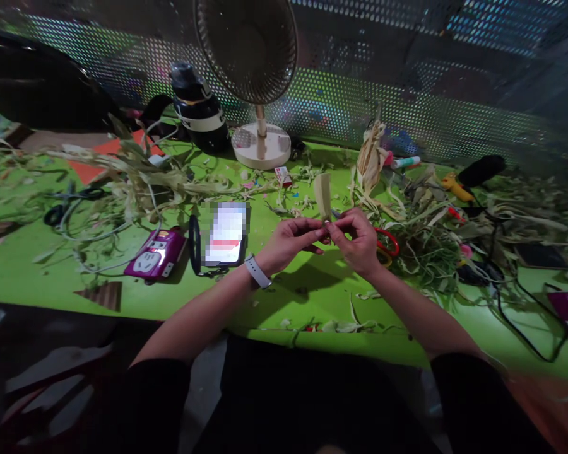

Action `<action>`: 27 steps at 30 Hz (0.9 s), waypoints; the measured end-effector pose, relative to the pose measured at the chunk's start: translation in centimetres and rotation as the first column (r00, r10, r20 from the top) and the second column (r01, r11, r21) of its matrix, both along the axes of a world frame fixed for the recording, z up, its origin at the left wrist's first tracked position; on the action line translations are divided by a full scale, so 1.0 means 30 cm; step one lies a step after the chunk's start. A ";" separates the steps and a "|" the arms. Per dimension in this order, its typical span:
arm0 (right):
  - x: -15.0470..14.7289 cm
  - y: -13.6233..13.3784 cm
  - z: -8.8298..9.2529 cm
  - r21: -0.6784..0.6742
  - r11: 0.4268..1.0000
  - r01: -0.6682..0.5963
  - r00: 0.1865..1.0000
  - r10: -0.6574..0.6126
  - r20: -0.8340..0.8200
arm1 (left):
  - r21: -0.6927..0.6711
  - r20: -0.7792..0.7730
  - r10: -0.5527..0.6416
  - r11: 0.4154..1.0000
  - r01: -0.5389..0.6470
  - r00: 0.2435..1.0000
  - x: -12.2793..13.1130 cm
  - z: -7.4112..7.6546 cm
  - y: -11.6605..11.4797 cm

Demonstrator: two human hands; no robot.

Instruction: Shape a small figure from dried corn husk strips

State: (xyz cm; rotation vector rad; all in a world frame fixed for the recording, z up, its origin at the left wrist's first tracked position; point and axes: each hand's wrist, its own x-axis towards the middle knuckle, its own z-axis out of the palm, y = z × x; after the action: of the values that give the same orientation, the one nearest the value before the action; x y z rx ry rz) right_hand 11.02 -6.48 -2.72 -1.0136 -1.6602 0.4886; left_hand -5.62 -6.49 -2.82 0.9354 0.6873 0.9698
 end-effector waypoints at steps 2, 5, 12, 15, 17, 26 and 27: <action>0.000 0.000 -0.002 -0.031 0.999 -0.008 0.999 0.007 -0.031 | 0.011 -0.007 0.008 1.000 -0.008 1.000 0.004 -0.002 0.001; 0.002 0.001 -0.009 -0.082 0.996 -0.042 0.995 0.035 -0.090 | 0.016 -0.017 0.026 1.000 -0.026 1.000 0.009 -0.005 0.001; -0.003 0.005 -0.028 -0.205 0.975 -0.082 0.982 0.044 -0.185 | 0.039 -0.028 0.062 0.997 -0.061 0.998 0.015 -0.012 0.004; -0.004 0.008 -0.027 -0.289 0.952 -0.097 0.973 0.029 -0.230 | 0.032 0.003 0.092 0.995 -0.092 0.996 0.018 -0.013 0.005; -0.001 0.011 -0.023 -0.343 0.933 -0.109 0.982 0.047 -0.182 | 0.009 0.013 0.097 0.995 -0.097 0.995 0.019 -0.014 0.005; 0.002 0.011 -0.028 -0.353 0.932 -0.083 0.996 0.089 0.000 | 0.061 0.014 0.124 0.990 -0.125 0.992 0.023 -0.019 0.001; 0.001 0.011 -0.030 -0.373 0.923 -0.097 0.995 0.095 -0.023 | 0.065 0.022 0.127 0.990 -0.128 0.992 0.024 -0.020 0.001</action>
State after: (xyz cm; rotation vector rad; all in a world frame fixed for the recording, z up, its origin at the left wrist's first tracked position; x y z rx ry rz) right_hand 11.05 -6.15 -3.63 -1.2074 -1.6527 0.8987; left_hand -4.90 -6.47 -3.43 0.9479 0.7099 1.1186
